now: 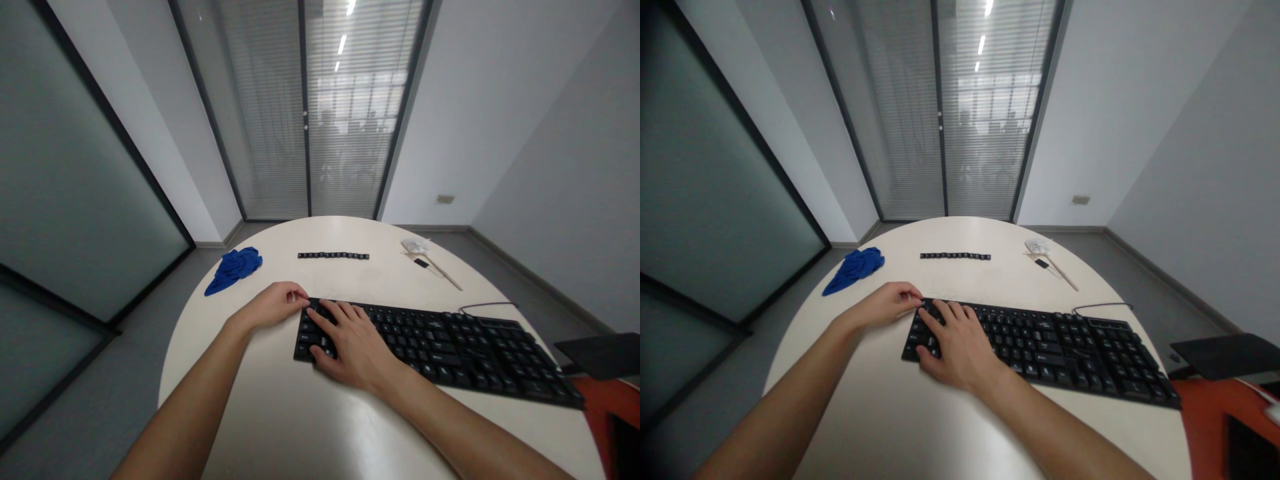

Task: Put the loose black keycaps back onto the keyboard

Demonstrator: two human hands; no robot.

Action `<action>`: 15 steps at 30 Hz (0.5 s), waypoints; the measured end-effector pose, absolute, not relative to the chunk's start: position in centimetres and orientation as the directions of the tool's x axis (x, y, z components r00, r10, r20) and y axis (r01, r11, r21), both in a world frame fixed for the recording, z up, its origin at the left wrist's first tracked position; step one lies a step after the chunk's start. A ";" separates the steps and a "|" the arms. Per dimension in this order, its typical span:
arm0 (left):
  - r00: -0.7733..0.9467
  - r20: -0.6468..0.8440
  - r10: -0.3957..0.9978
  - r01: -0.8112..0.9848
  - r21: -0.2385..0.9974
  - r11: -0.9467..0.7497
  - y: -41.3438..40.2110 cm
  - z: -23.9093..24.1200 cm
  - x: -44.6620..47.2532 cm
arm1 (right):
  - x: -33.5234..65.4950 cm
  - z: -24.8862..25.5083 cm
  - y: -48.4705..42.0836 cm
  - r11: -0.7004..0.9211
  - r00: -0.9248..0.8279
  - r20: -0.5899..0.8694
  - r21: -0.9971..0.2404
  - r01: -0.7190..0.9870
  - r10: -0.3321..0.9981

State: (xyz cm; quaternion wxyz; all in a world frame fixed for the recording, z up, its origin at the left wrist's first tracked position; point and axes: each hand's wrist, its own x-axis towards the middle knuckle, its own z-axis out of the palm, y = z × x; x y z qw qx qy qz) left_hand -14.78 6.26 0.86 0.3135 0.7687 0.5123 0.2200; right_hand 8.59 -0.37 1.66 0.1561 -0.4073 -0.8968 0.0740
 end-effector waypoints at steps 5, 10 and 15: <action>0.335 0.024 0.942 0.657 0.711 -0.252 6.2 0.9 -14.5 | 8.6 1.4 -0.4 0.655 -0.618 0.216 -0.264 0.708 0.756; 0.317 -0.057 0.947 0.673 0.717 -0.181 6.4 0.9 -14.0 | 8.5 1.4 -0.4 0.654 -0.619 0.211 -0.267 0.708 0.756; 0.351 -0.118 0.929 0.679 0.715 -0.166 6.3 1.2 -13.7 | 8.5 1.3 -0.3 0.659 -0.631 0.191 -0.262 0.705 0.752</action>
